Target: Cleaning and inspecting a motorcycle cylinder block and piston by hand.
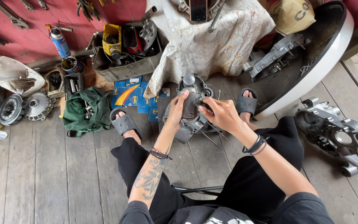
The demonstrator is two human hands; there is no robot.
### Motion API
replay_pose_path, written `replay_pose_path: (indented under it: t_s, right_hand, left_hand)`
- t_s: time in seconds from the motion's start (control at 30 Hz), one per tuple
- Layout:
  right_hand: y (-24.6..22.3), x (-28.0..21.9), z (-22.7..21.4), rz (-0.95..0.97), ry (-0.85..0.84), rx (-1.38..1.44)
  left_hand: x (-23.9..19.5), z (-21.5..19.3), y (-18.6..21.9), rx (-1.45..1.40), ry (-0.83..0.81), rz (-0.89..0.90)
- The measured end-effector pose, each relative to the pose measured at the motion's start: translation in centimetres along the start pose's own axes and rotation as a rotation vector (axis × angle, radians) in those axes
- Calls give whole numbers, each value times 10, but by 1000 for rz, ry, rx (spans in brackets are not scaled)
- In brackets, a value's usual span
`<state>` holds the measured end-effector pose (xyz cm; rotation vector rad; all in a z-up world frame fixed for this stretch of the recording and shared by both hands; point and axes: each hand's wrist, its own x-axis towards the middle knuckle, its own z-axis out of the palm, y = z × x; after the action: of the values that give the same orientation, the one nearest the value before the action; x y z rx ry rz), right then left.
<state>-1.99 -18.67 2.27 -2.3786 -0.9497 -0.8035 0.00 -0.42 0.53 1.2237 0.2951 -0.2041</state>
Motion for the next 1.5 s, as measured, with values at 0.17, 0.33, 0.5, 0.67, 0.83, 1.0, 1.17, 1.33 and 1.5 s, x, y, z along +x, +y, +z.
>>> replay_pose_path:
  t_s: [0.17,0.33,0.5,0.67,0.83,1.0,1.17,1.33,1.5]
  right_hand:
    - [3,-3,2,18,-12,28]
    - [0,0,1,10,-21,25]
    - [-3,-10,11,-2,-10,50]
    - [-13,-1,0,-50,-23,50]
    - [1,-4,2,-16,-19,13]
    - [5,-3,3,18,8,35]
    - [-8,-1,1,-5,-6,59]
    - [-12,1,0,-32,-16,74]
    - [-11,5,-8,-19,-18,8]
  left_hand:
    - [-11,4,10,-14,-21,18]
    - [10,-6,-9,-24,-24,37]
    - [19,-14,-21,-11,19,8]
    - [3,-8,-1,-13,-9,23]
    - [-20,4,21,9,-30,1]
    - [-23,3,21,8,-28,-15]
    - [0,-7,3,-4,-31,12]
    - [9,-12,-4,-12,-1,13]
    - [3,-8,2,-8,-10,11]
